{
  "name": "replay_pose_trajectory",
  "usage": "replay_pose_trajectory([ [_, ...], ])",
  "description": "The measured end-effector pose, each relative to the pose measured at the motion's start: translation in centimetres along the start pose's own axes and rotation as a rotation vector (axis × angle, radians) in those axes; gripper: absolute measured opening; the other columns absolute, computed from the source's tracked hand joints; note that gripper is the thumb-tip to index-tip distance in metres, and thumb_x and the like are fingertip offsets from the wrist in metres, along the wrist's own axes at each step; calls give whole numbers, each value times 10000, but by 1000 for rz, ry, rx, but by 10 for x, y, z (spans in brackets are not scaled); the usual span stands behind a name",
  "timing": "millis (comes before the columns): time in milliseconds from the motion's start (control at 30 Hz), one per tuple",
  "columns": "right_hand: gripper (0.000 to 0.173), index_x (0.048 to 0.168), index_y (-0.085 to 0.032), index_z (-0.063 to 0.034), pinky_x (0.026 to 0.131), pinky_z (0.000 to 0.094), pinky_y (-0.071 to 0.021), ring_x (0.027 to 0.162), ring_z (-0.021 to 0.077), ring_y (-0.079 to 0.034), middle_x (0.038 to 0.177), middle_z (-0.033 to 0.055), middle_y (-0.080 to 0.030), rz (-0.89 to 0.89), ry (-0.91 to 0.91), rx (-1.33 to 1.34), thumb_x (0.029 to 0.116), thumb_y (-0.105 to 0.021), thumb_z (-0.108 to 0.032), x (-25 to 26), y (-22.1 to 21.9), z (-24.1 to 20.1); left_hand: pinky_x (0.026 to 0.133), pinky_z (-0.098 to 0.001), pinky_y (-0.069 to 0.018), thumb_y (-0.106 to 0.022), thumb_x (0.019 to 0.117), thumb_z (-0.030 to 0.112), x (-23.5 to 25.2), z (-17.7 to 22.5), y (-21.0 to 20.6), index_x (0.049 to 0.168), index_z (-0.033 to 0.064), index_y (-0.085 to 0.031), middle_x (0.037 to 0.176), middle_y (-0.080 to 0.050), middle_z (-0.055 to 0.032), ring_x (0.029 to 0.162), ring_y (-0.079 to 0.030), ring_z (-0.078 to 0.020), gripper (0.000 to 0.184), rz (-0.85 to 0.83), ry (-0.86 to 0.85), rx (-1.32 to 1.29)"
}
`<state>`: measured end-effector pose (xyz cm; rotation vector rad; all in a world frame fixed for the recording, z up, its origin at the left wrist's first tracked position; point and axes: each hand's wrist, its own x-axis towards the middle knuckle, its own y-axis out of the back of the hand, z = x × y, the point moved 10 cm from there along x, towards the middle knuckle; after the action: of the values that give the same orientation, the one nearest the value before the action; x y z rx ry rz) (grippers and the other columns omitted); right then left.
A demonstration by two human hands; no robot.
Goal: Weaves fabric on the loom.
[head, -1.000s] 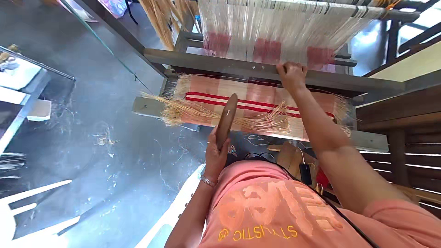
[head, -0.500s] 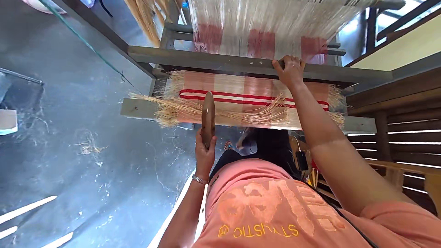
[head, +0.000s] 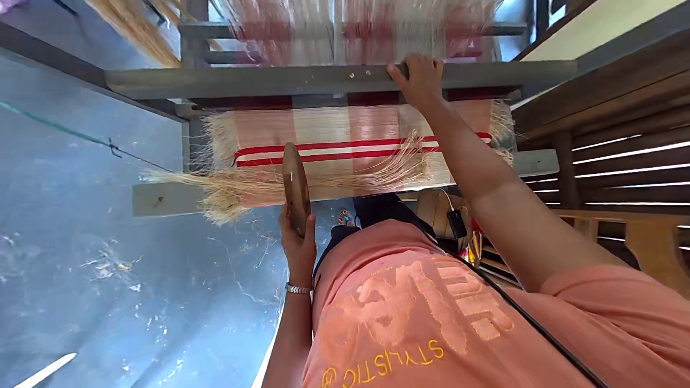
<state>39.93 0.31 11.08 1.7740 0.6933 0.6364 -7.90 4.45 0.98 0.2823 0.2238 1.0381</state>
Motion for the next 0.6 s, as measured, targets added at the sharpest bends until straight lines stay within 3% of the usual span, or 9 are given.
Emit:
replay_pose_trajectory([
  [100,767,1334,-618,-36,1182,636,-237,1350,378,-516,1364,186,-625,-16,0,35,1020,-359,-686,27,2,2,937,-369,-560,-654,981,405,11,8,-6,1546,69,-361,1264,-639,-166,1082,-660,-174,719,-66,-33,94],
  [200,745,1316,-620,-40,1193,630,-233,1364,370,-499,1370,177,-615,-25,-24,25,1026,-355,-674,16,1,1,994,-468,-535,-657,981,400,23,21,-11,1543,116,-421,1370,-595,-175,1183,-629,-258,673,-133,-149,306],
  [267,743,1319,-619,-35,1195,623,-252,1361,378,-502,1373,185,-613,-46,-28,9,1028,-361,-668,-8,1,-3,903,-541,-557,-677,968,408,32,31,-16,1528,173,-471,1403,-528,-208,1139,-626,-344,641,-135,-227,449],
  [333,751,1332,-614,-48,1191,622,-257,1343,378,-512,1360,179,-617,-68,6,18,1016,-378,-688,-29,-1,-3,795,-546,-573,-680,962,407,46,39,-24,1522,215,-488,1381,-506,-230,1043,-638,-364,623,-152,-294,528],
  [367,735,1323,-630,-54,1182,624,-261,1321,372,-527,1338,171,-633,-67,25,58,1003,-427,-685,-30,0,0,804,-558,-569,-679,962,395,54,44,-31,1516,213,-497,1359,-519,-237,1042,-636,-378,611,-164,-332,549],
  [433,657,1305,-647,-65,1171,609,-275,1287,348,-549,1299,155,-653,-56,61,142,1003,-498,-630,-29,3,1,929,-615,-498,-677,966,360,70,56,-40,1496,205,-522,1344,-552,-233,1137,-589,-419,574,-187,-414,596],
  [500,473,1296,-660,-69,1165,523,-356,1255,294,-587,1267,128,-674,88,104,292,1030,-565,-448,-38,18,4,911,-653,-435,-663,970,349,92,69,-45,1485,240,-538,1342,-571,-207,1167,-550,-450,541,-167,-507,682],
  [600,292,1138,-697,-10,1018,428,-526,1116,272,-654,1119,146,-701,403,99,392,1044,-572,-257,-84,43,18,908,-683,-402,-625,991,330,123,77,-48,1487,282,-529,1362,-570,-189,1215,-520,-465,508,-154,-558,757],
])
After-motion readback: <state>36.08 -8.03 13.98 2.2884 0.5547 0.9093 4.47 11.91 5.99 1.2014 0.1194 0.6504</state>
